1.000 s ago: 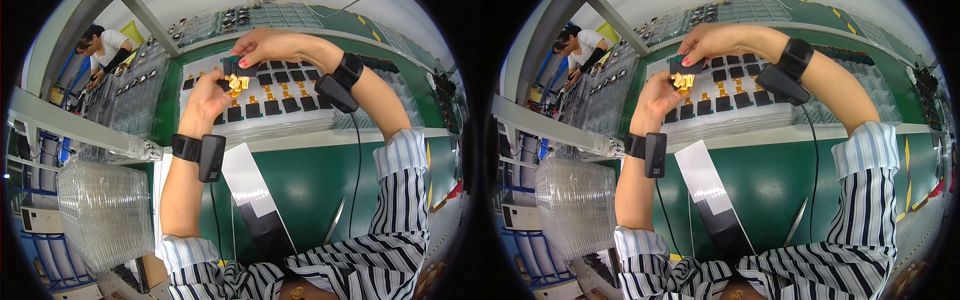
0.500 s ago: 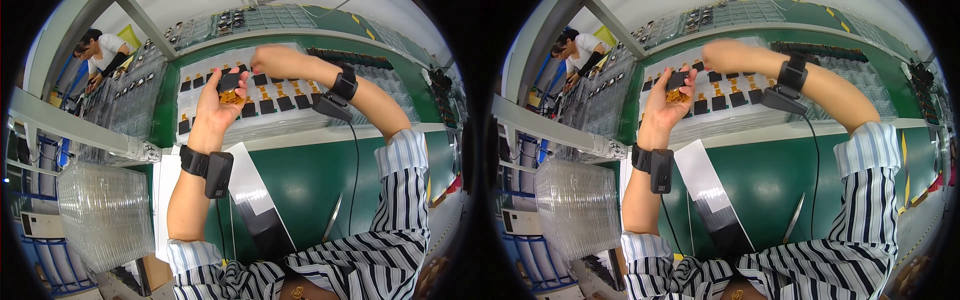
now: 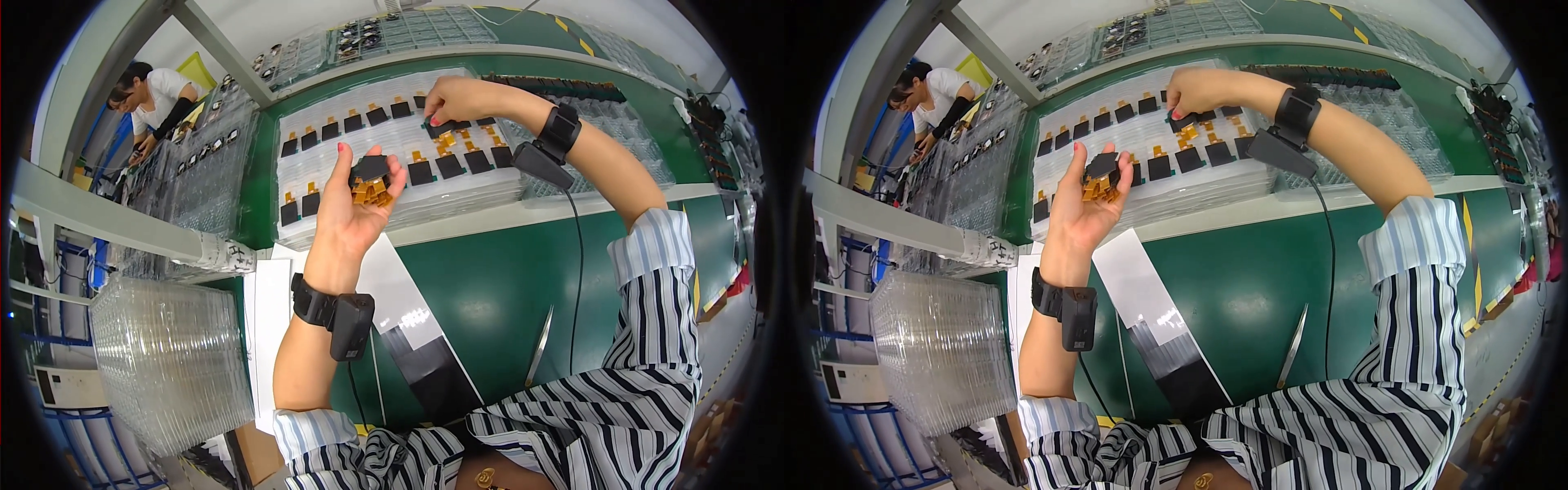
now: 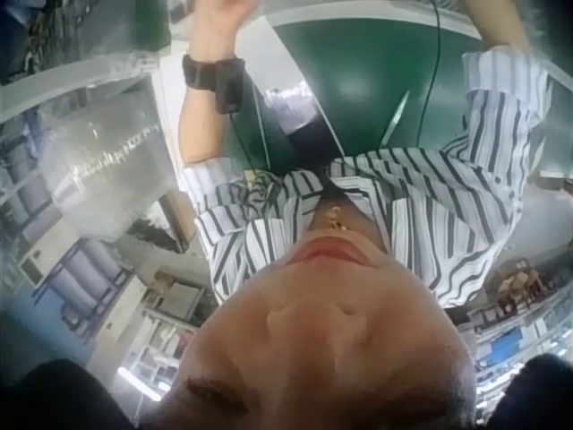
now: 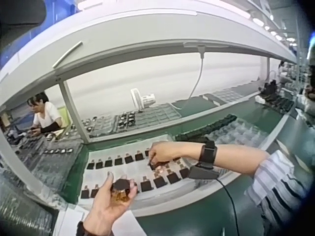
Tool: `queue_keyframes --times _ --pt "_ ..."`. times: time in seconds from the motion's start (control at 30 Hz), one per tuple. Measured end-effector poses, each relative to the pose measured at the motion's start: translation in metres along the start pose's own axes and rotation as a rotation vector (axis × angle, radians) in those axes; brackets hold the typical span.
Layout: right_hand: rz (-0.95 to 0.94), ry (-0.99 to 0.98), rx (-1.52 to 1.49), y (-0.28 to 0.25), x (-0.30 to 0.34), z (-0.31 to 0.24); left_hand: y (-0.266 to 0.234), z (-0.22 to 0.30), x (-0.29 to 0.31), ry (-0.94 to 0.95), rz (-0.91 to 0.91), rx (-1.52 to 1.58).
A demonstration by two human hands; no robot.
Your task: Assemble small electronic components by placing gold-colored parts into black plastic housings at a workstation.
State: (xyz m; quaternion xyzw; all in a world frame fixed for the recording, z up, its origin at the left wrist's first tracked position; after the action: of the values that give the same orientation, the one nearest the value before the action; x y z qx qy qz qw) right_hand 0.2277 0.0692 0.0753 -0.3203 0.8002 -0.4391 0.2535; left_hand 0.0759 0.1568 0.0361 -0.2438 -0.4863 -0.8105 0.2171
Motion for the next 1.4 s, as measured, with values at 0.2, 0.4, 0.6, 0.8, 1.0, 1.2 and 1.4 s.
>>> queue_keyframes --times 0.2,0.4,0.6,0.8,1.0,1.2,1.4 --pt "0.037 0.244 -0.18 -0.026 0.007 0.028 -0.012 -0.006 0.002 0.023 0.027 -0.054" --pt "0.115 0.041 -0.064 -0.026 0.02 0.031 -0.011 -0.029 0.007 -0.066 -0.016 -0.073" --pt "0.008 0.291 -0.066 -0.04 0.027 0.062 -0.011 -0.044 0.015 -0.04 0.019 -0.183" --pt "0.114 0.114 0.066 -0.047 0.042 0.055 -0.007 -0.069 0.023 -0.103 -0.032 -0.22" --pt "0.194 0.237 -0.584 -0.053 0.088 -0.02 -0.014 -0.09 0.023 -0.101 -0.055 -0.24" --pt "0.261 0.352 -0.903 0.023 0.173 -0.046 -0.006 -0.122 0.022 -0.184 -0.095 -0.257" --pt "0.349 0.32 -0.933 0.053 0.213 -0.043 -0.013 -0.14 0.033 -0.104 -0.169 -0.594"
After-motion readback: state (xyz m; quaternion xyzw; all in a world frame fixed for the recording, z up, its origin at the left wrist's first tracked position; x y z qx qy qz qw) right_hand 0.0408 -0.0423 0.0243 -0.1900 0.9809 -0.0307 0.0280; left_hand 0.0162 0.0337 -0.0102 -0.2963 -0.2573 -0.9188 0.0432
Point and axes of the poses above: each hand's wrist, its own x-axis away from the middle knuckle, its own y-axis out of the palm, z = x × y, the point moved 9 cm from there along -x, towards the middle knuckle, and after that the axes turned 14 degrees about z, right-handed, at the moved point
